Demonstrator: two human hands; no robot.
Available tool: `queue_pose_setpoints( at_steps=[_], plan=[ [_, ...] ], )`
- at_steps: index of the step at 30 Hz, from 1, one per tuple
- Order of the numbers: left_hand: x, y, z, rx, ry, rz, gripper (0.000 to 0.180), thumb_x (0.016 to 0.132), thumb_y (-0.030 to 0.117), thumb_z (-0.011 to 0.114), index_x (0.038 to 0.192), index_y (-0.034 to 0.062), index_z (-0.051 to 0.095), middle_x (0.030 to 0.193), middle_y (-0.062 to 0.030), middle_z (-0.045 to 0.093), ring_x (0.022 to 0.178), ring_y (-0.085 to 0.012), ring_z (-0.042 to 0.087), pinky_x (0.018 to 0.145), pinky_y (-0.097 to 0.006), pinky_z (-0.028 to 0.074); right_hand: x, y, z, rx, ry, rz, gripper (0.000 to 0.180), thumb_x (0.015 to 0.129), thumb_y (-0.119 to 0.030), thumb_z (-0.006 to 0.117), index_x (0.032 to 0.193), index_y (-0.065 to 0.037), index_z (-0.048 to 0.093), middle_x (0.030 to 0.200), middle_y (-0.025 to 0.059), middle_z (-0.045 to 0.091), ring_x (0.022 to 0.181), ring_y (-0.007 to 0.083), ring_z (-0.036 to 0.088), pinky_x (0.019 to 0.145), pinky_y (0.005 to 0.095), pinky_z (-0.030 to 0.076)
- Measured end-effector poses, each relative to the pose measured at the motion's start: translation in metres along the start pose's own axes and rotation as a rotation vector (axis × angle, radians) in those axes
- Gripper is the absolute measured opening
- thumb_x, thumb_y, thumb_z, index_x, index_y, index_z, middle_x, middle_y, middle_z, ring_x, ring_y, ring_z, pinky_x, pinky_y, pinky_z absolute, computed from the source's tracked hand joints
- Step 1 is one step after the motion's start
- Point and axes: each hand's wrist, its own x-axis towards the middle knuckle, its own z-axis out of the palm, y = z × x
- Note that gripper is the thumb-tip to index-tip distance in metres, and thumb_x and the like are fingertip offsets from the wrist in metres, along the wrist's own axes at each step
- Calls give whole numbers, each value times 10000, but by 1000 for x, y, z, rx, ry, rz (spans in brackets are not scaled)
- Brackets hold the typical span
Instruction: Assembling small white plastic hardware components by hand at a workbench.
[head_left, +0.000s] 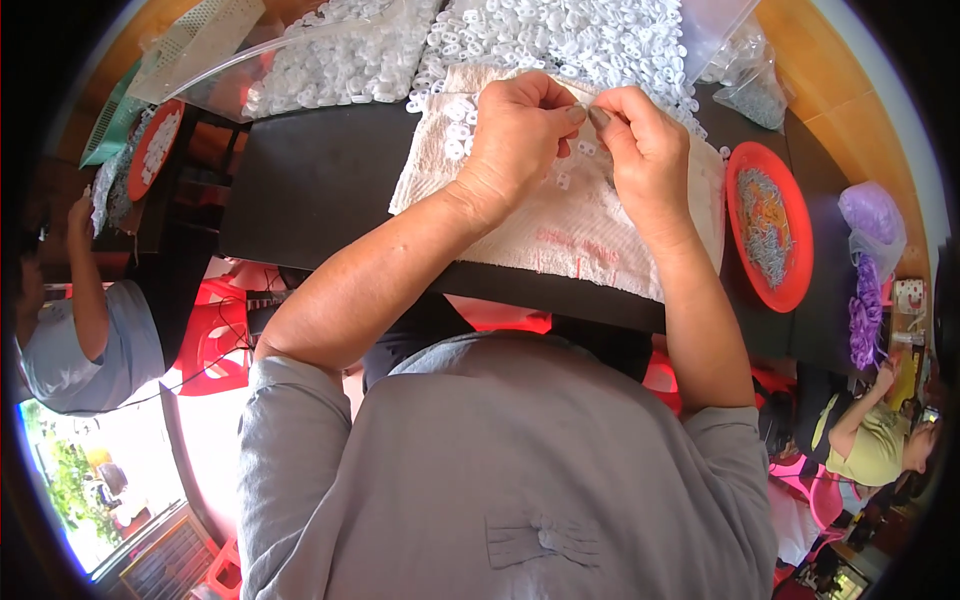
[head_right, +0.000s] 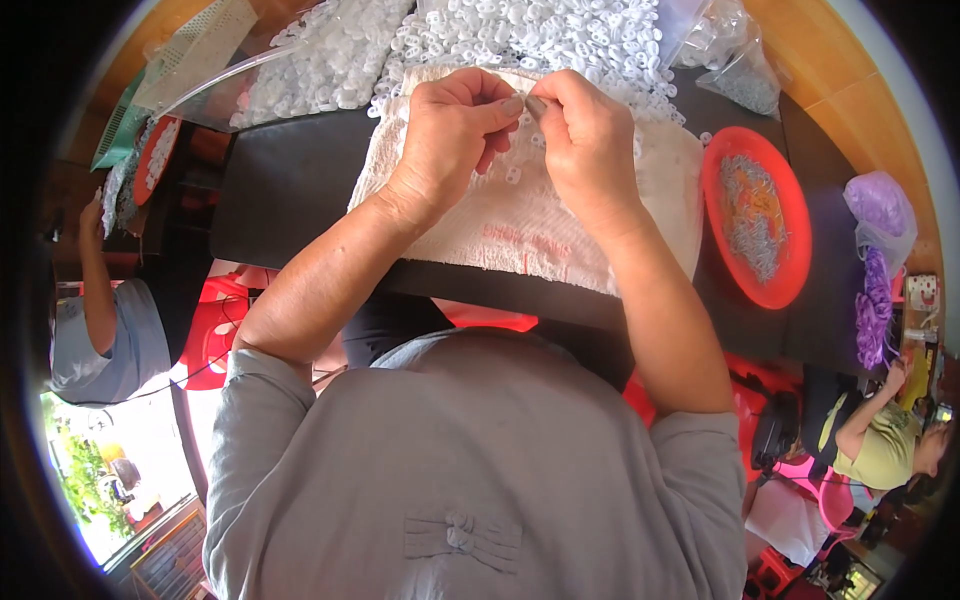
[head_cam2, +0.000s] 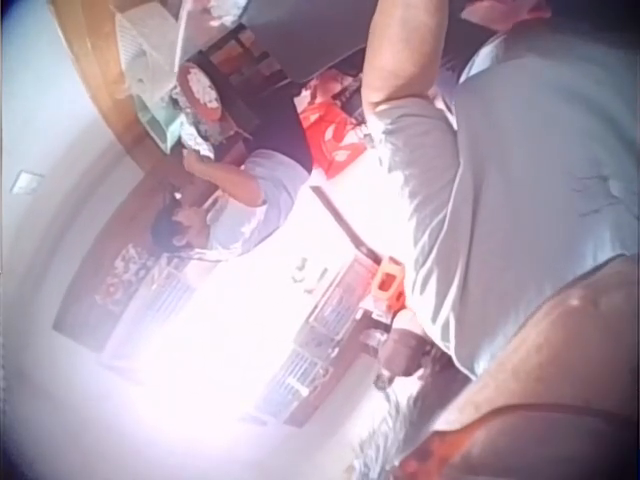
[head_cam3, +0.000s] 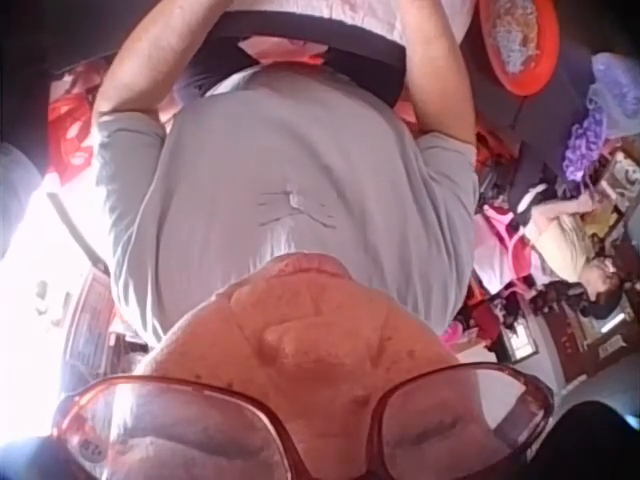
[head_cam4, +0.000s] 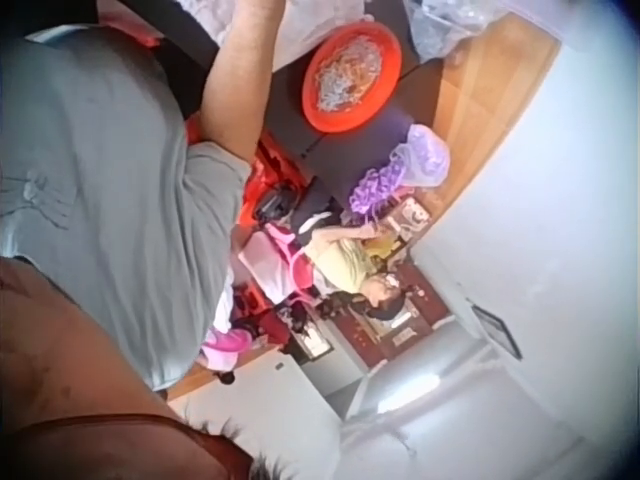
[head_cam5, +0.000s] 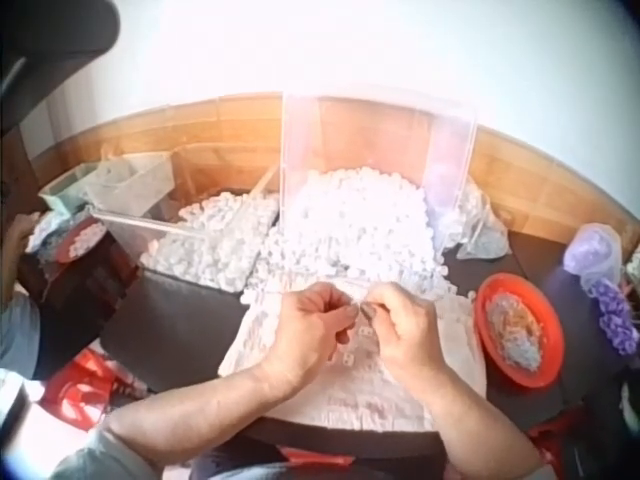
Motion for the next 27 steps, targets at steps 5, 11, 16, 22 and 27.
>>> queue_pose_setpoints(
  at_steps=[5,11,16,22,27],
  plan=[
    [-2,-1,1,22,57,44,28,834,-2,628,814,-14,614,666,-31,593,516,-69,517,393,-200,351,-1,-7,5,78,-21,87,42,884,-25,570,880,-13,611,643,-4,560,586,62,504,527,217,394],
    [7,1,-7,26,-23,36,51,835,20,638,814,-20,615,674,-41,600,524,-73,528,394,-208,357,1,-7,3,239,-38,332,45,832,12,583,857,9,620,671,58,617,614,117,546,564,286,434],
    [6,5,-6,43,-58,15,93,843,65,651,836,-23,620,693,-46,611,539,-82,548,411,-218,390,4,-6,-6,148,0,276,67,834,-3,589,887,3,631,706,51,635,652,110,558,614,267,454],
    [8,3,-9,59,-68,27,99,847,76,652,841,-19,623,700,-42,612,545,-78,547,416,-211,392,3,-1,-6,113,-3,202,64,899,-83,600,904,-43,650,691,-36,588,615,31,501,526,194,378],
    [7,4,-6,109,-63,23,75,846,61,642,831,-11,623,682,-34,598,525,-74,529,411,-209,377,2,1,-4,102,-12,182,63,894,-79,602,892,-36,647,681,-32,588,608,33,509,521,196,374]
  ],
)
